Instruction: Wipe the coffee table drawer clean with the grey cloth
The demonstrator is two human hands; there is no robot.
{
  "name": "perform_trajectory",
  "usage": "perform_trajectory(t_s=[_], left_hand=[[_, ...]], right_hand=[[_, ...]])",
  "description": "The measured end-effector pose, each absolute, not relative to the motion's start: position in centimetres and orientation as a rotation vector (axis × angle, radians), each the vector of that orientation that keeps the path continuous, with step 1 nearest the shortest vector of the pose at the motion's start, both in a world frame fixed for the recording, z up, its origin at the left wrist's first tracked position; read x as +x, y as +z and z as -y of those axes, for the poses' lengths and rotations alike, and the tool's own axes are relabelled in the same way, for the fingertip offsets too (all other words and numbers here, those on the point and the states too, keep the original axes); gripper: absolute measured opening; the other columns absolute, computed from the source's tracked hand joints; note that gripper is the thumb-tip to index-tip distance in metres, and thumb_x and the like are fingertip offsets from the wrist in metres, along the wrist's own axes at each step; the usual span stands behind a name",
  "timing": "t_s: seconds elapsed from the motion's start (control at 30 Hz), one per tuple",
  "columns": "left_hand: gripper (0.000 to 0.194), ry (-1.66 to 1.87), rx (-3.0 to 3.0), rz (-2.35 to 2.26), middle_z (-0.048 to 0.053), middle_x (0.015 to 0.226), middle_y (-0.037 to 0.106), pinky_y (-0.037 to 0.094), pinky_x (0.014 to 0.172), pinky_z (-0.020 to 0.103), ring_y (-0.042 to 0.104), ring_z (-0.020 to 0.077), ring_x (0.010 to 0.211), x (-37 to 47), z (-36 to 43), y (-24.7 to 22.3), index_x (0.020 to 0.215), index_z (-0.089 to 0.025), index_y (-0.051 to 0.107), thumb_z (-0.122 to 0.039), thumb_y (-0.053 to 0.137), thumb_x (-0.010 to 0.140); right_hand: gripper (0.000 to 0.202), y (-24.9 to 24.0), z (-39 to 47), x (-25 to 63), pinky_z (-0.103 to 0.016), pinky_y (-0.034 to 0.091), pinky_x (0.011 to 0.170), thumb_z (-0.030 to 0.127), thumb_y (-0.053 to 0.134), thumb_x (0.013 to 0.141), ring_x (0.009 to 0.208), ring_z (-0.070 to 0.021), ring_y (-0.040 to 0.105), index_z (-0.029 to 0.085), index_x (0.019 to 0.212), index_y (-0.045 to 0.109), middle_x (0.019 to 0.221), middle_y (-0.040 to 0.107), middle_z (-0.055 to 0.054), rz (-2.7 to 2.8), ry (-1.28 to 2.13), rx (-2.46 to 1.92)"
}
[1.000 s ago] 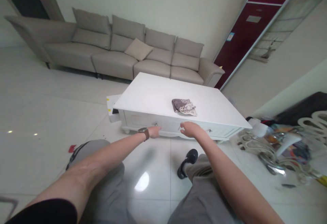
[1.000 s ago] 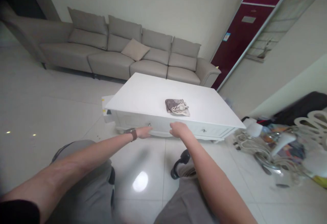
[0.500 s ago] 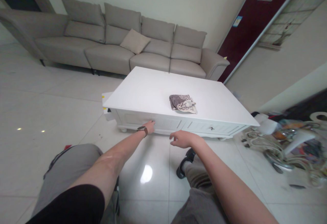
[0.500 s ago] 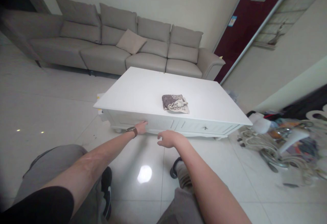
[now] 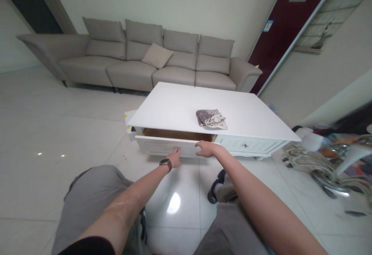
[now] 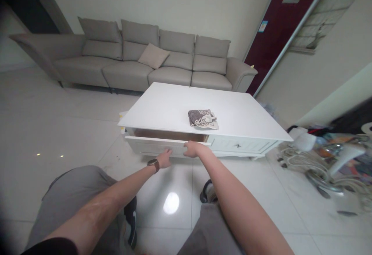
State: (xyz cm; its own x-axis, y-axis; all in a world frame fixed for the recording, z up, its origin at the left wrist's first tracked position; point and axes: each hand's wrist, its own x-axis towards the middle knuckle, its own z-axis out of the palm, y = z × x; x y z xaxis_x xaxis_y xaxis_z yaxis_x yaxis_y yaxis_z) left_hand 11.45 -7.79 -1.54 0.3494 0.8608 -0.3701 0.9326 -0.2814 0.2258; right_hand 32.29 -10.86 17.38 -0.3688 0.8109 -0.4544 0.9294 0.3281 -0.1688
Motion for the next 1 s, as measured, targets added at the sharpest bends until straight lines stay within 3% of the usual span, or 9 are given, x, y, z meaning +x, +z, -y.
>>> perform_trajectory(t_s=[0.1, 0.2, 0.43, 0.67, 0.83, 1.0], left_hand=[[0.085, -0.269, 2.217, -1.571, 0.021, 0.164, 0.029, 0.052, 0.100, 0.039, 0.063, 0.0315, 0.123, 11.3, 9.8, -1.7, 0.154, -0.019, 0.036, -0.024, 0.068, 0.075], [0.085, -0.285, 2.249, -1.575, 0.021, 0.163, 0.031, 0.054, 0.098, 0.040, 0.065, 0.0326, 0.121, 11.2, 11.9, -1.9, 0.153, -0.019, 0.037, -0.020, 0.068, 0.074], [0.085, -0.302, 2.293, -1.552, 0.022, 0.162, 0.033, 0.056, 0.096, 0.042, 0.067, 0.0344, 0.117, 10.7, 15.4, -1.8, 0.151, -0.015, 0.040, -0.017, 0.069, 0.070], [0.090, -0.334, 2.268, -1.568, 0.020, 0.165, 0.029, 0.057, 0.096, 0.040, 0.067, 0.0317, 0.117, 10.7, 17.5, -1.2, 0.152, -0.020, 0.037, -0.015, 0.068, 0.068], [0.082, -0.363, 2.278, -1.577, 0.020, 0.160, 0.035, 0.058, 0.093, 0.040, 0.068, 0.0318, 0.114, 11.1, 18.7, -0.5, 0.145, -0.019, 0.044, -0.015, 0.070, 0.067], [0.087, -0.379, 2.272, -1.590, 0.020, 0.162, 0.033, 0.058, 0.091, 0.038, 0.069, 0.0307, 0.112, 11.0, 20.4, -0.6, 0.147, -0.021, 0.041, -0.011, 0.069, 0.066]], right_hand=[[0.062, 16.3, 10.3, 31.4, -0.033, 0.046, 0.108, 0.032, 0.062, 0.091, 0.134, -0.0284, 0.057, 0.007, 0.147, 0.054, 0.151, 0.053, -0.021, -2.247, -0.557, 1.567], [0.056, 15.5, 10.0, 30.2, -0.035, 0.051, 0.101, 0.032, 0.063, 0.089, 0.124, -0.0306, 0.064, 0.003, 0.137, 0.063, 0.140, 0.062, -0.023, -2.166, -0.550, 1.542], [0.041, 14.6, 10.5, 27.2, -0.035, 0.056, 0.093, 0.029, 0.067, 0.085, 0.113, -0.0302, 0.070, 0.006, 0.118, 0.075, 0.125, 0.071, -0.021, -2.072, -0.483, 1.464], [0.047, 14.1, 12.3, 26.0, -0.040, 0.058, 0.092, 0.021, 0.077, 0.075, 0.111, -0.0351, 0.071, 0.005, 0.119, 0.074, 0.118, 0.071, -0.028, -2.141, -0.346, 1.454], [0.039, 14.0, 13.2, 26.1, -0.043, 0.056, 0.096, 0.013, 0.069, 0.082, 0.117, -0.0360, 0.069, 0.003, 0.120, 0.073, 0.120, 0.069, -0.031, -2.225, -0.275, 1.440], [0.036, 14.0, 14.1, 26.1, -0.043, 0.057, 0.096, 0.005, 0.054, 0.090, 0.118, -0.0343, 0.068, 0.002, 0.121, 0.073, 0.122, 0.069, -0.030, -2.267, -0.268, 1.410]])
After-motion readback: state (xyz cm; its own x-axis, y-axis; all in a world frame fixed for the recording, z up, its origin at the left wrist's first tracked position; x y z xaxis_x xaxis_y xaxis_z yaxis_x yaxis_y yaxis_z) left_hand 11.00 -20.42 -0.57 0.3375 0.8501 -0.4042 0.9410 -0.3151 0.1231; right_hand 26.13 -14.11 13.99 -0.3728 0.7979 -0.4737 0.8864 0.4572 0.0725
